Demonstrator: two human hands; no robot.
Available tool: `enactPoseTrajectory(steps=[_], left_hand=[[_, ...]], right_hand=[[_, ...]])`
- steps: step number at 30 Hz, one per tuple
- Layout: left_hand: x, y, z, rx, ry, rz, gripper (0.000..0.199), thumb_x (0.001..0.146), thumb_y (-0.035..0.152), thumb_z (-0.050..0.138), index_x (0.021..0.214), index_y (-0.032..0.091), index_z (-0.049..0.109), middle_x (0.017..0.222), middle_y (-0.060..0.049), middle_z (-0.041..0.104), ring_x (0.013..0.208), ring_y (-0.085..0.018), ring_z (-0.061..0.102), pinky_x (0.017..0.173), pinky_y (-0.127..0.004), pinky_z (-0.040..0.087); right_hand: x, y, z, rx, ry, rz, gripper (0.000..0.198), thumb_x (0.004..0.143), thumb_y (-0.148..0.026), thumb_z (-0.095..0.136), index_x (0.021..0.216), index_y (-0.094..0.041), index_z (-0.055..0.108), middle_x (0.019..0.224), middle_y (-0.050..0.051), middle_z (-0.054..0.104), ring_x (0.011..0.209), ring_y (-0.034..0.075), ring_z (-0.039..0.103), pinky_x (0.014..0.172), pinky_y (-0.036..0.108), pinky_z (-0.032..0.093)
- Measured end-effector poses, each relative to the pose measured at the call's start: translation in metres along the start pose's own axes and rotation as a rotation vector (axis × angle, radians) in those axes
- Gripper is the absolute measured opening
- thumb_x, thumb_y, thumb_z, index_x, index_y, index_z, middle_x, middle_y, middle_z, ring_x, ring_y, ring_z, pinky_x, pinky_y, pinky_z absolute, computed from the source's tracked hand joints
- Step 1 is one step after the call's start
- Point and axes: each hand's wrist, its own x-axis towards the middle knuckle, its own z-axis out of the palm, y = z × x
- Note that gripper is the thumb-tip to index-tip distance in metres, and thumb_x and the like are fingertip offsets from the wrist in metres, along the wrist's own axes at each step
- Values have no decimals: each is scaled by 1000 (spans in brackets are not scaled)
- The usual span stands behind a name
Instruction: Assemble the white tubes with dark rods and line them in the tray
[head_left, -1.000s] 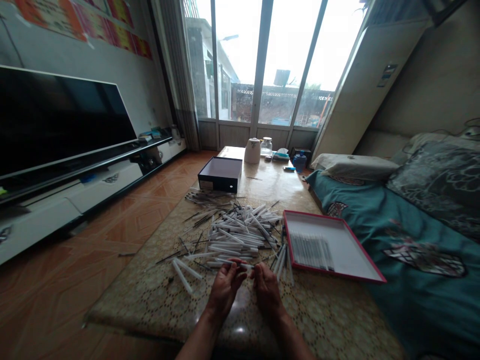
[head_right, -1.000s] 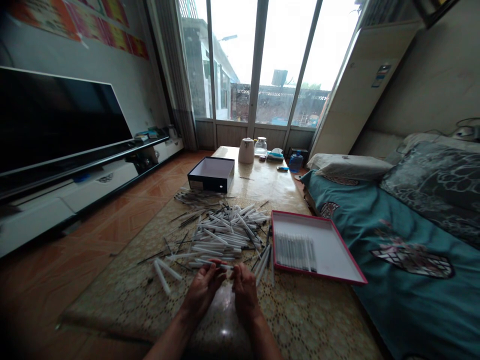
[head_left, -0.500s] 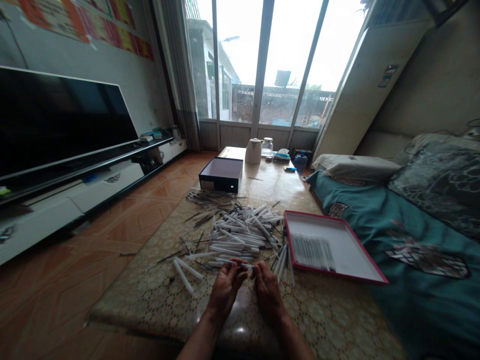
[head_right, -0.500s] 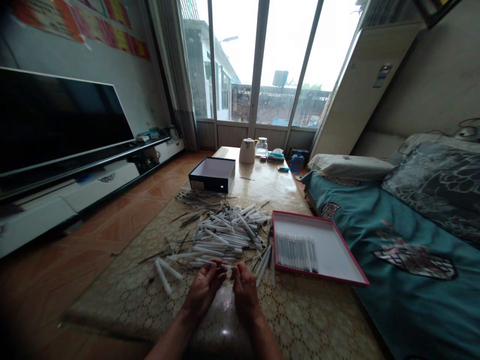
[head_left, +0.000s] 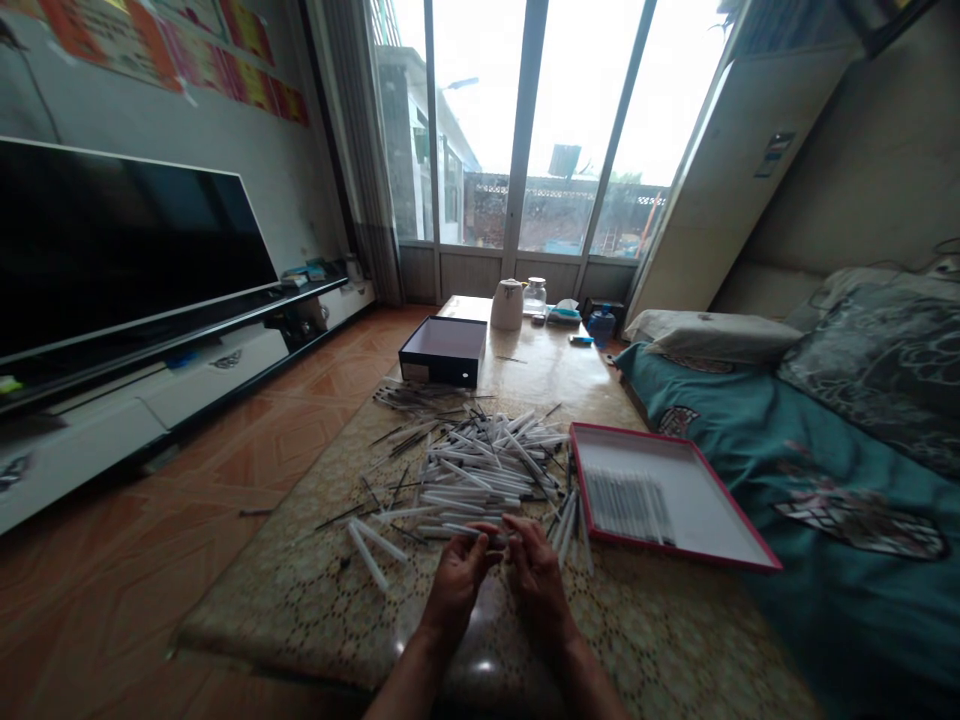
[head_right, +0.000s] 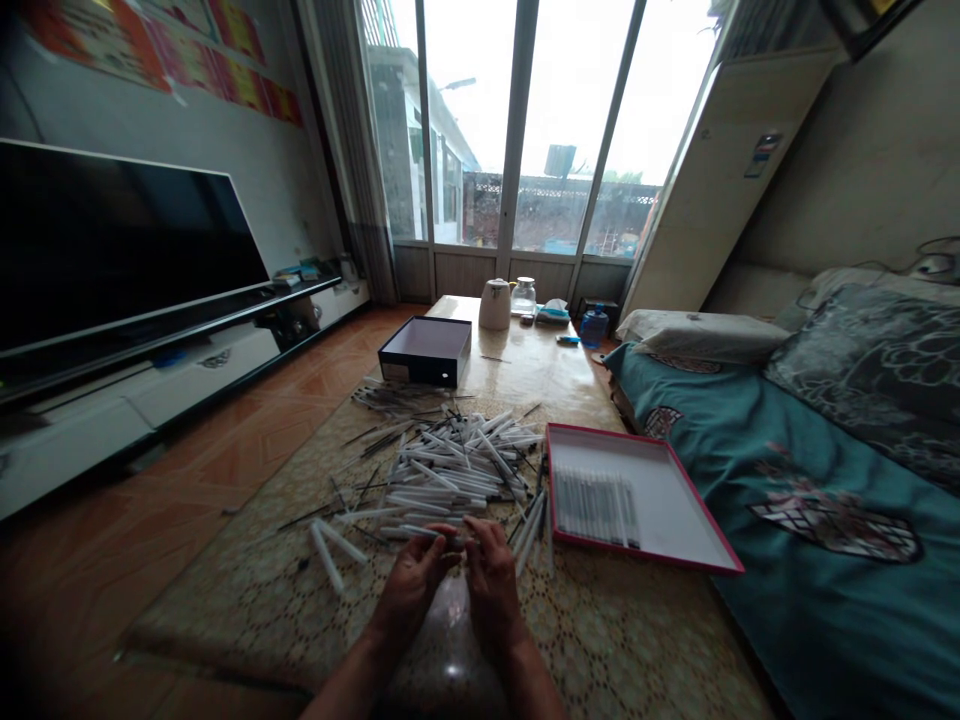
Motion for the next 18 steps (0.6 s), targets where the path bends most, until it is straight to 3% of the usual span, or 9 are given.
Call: enactPoseTrajectory(steps=[3,9,14,16,18], left_hand=[[0,-2,0,19,-46,31,19,72,29,73,85,15,69,86,-5,71,78,-17,66,76,-30,51],[0,-4,0,-19,-51,36,21,69,26,75,85,15,68,83,-5,71,78,-17,66,77,-30,50],[-1,-7,-1,-20,181,9,39,63,25,79,97,16,62,85,-6,67,74,-17,67,72,-29,53],[1,2,-2,107,261,45,38,69,26,73,103,17,58,87,-7,66,73,-17,68,71,-31,54],[9,19,-4,392,302,131,30,77,26,62,105,16,57,88,-8,65,71,-18,67,67,-33,54]], right_hand=[[-1,-1,0,-54,-27,-102,30,93,-29,40,115,-24,61,105,7,60,100,18,59,86,28,48],[-5,6,2,-80,-59,-133,34,93,-24,40,121,-26,58,96,6,62,91,17,62,78,27,51],[-7,12,3,-103,70,-26,28,93,-28,40,106,-21,64,93,6,65,89,18,63,78,29,51],[-8,14,3,-125,123,20,27,91,-30,42,102,-20,64,96,8,66,91,20,63,81,31,51],[-8,15,4,-141,136,49,27,90,-31,44,101,-19,64,98,8,67,92,21,63,82,32,51]])
